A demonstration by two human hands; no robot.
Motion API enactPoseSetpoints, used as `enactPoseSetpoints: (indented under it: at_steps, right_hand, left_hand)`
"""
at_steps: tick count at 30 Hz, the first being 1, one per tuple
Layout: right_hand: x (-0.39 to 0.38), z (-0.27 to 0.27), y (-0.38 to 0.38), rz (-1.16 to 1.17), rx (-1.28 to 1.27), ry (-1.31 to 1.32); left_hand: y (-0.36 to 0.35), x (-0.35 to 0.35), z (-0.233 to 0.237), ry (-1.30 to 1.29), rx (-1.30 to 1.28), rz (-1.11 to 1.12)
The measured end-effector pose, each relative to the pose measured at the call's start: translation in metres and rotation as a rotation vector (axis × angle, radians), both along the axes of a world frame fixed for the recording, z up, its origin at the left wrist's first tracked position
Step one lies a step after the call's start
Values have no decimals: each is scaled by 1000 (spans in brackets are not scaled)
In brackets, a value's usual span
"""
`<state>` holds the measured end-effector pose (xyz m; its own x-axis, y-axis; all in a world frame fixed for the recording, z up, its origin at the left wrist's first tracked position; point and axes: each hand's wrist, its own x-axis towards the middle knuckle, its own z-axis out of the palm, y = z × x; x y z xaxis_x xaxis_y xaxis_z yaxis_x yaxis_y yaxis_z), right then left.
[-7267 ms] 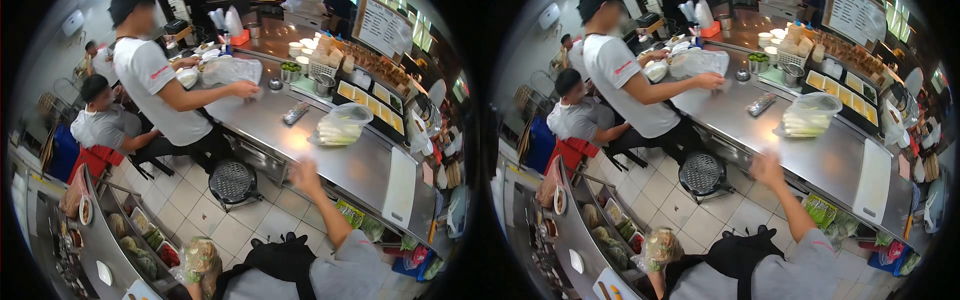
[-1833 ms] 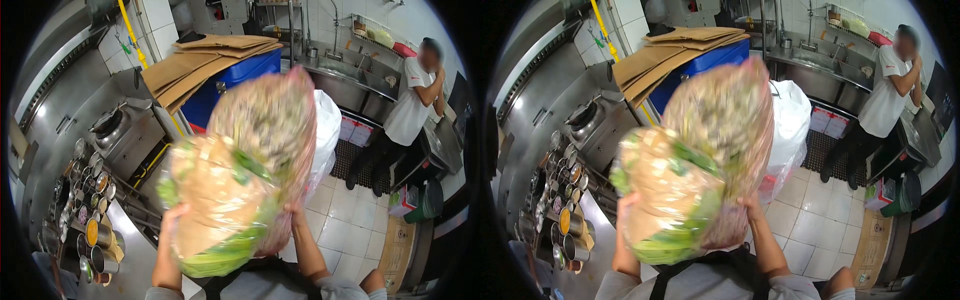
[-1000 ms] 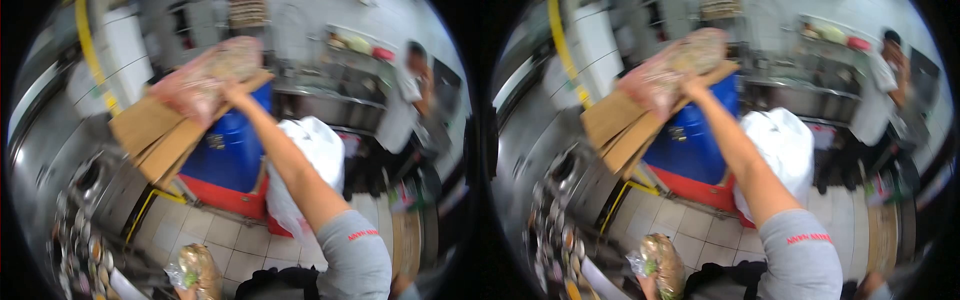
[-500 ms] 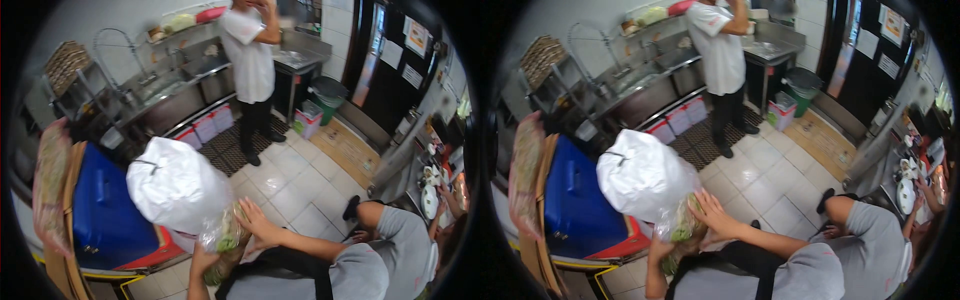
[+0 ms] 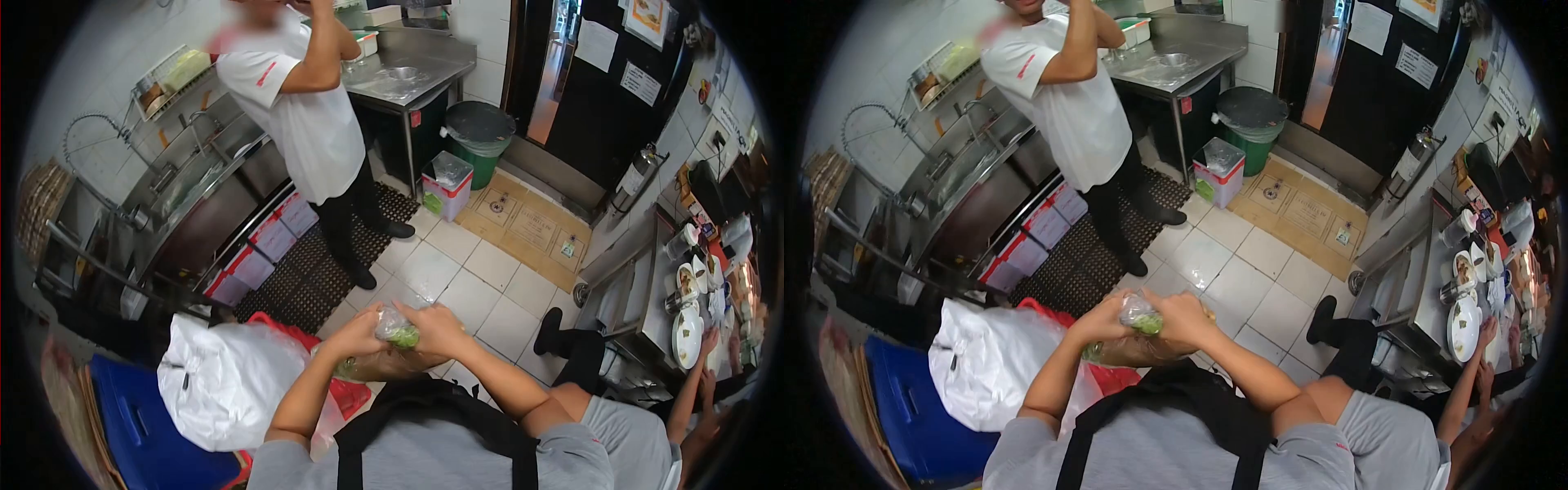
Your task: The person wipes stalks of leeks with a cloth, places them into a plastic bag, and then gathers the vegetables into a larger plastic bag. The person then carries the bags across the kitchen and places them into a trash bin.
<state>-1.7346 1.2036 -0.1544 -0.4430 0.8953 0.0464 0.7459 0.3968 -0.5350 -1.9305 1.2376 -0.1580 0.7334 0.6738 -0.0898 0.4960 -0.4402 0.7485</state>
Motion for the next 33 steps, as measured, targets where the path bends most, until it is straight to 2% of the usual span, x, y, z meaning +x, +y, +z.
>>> enactPoseSetpoints:
  at_steps: [1, 2, 3, 5, 6, 7, 8, 9, 10, 11, 12, 13, 14, 16, 17, 19, 20, 22, 24, 25, 29, 33]
  right_hand:
    - [7, -35, 19, -27, -30, 115]
    - [12, -64, 34, -56, -64, 233]
    - [15, -76, 43, -70, -76, 236]
    - [23, -91, 70, -226, -243, 379]
    - [31, -97, 89, -248, -224, 382]
    - [41, -103, 105, -288, -283, 467]
    - [50, -108, 114, -329, -355, 556]
    - [59, -106, 126, -383, -290, 633]
    - [73, -104, 140, -439, -230, 706]
    - [90, -98, 154, -611, -325, 706]
    - [108, -95, 165, -779, -425, 702]
    - [135, -120, 175, -864, -402, 887]
    - [157, -143, 188, -947, -367, 1070]
    - [182, -109, 205, -1031, -399, 1530]
    - [198, -114, 218, -1057, -383, 1541]
    - [239, -135, 242, -1030, -292, 1756]
    - [261, -152, 258, -916, -357, 1844]
    - [283, -144, 293, -894, -403, 1862]
    - [305, -152, 337, -797, -497, 1906]
    - [313, -155, 362, -774, -521, 1902]
    - [329, -174, 466, -665, -766, 2001]
    - [328, -199, 577, -583, -933, 2015]
  left_hand:
    - [21, 6, -8, 126, -30, 9]
    - [36, 19, 0, 38, -248, 76]
    - [48, 23, -14, 44, -261, 63]
    - [80, 29, -57, 137, 41, 96]
    - [95, 37, -63, 140, 109, 62]
    - [116, 44, -66, 137, 117, 39]
    - [127, 51, -56, 116, 263, 101]
    - [133, 55, -44, 95, 399, 162]
    - [149, 55, -28, 56, 381, 207]
    - [171, 52, -26, 68, 353, 187]
    - [192, 44, -27, -76, 259, 199]
    - [214, 37, -31, -219, 170, 219]
    - [231, 29, -43, -192, 95, 268]
    - [259, 10, -90, -121, -36, 358]
    - [270, -3, -118, -40, -110, 341]
    - [290, -21, -174, 119, -328, 336]
    - [295, -28, -201, 201, -479, 363]
    - [297, -40, -251, 264, -483, 400]
    - [283, -70, -324, 241, -529, 562]
    - [274, -73, -335, 246, -577, 643]
    - [247, -46, -313, 259, -833, 908]
    - [250, 0, -295, 171, -931, 1090]
